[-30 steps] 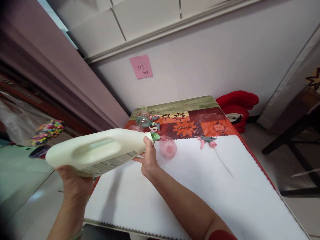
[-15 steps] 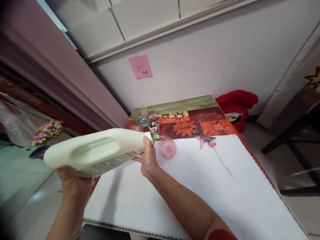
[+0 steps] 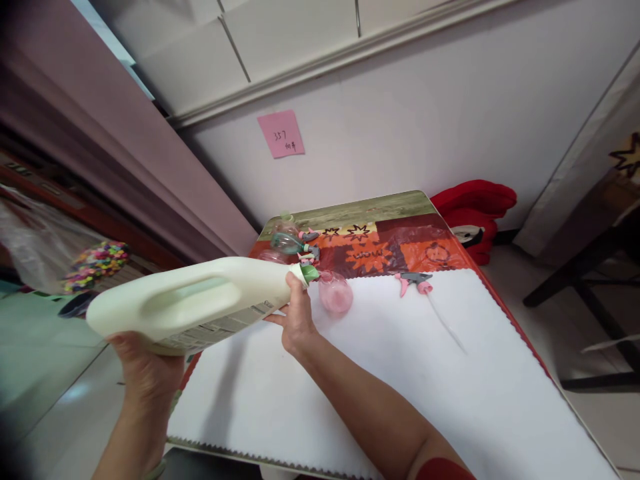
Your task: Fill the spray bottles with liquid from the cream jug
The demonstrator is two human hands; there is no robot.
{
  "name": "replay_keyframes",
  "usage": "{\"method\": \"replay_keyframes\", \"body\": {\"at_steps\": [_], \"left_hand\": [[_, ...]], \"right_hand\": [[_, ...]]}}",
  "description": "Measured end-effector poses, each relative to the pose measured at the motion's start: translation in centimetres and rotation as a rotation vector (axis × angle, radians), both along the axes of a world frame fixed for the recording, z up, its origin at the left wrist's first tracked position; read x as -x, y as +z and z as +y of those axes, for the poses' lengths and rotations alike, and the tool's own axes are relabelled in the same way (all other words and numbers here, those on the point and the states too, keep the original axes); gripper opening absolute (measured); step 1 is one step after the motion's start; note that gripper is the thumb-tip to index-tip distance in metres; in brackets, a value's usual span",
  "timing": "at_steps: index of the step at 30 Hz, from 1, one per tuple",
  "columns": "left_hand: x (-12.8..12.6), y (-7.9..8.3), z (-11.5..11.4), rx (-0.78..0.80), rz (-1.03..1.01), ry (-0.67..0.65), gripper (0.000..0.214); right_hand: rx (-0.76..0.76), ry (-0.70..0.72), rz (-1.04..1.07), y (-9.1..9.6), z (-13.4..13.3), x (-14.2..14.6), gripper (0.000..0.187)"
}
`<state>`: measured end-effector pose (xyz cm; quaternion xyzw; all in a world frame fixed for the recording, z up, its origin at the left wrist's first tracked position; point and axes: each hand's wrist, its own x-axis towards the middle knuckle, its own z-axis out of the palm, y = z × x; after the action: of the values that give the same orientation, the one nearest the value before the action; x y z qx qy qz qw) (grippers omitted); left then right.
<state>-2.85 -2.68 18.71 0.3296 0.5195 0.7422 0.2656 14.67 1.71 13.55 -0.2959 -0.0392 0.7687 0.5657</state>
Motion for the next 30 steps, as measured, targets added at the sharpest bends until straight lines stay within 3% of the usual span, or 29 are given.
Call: {"method": "replay_keyframes", "body": {"at_steps": [14,30], "left_hand": [[0.4,-0.1,-0.2,0.034,-0.019,-0.018,0.095],[0.9,-0.1,0.2,-0.051,-0.047,-0.053,0.087]], "right_hand": [[-0.02,0.011,-0.002,0.1,-0.2,-0.1,0.051],[-0.013,0.018,0.001,0.1,-0.1,-0.1,0.051]]}}
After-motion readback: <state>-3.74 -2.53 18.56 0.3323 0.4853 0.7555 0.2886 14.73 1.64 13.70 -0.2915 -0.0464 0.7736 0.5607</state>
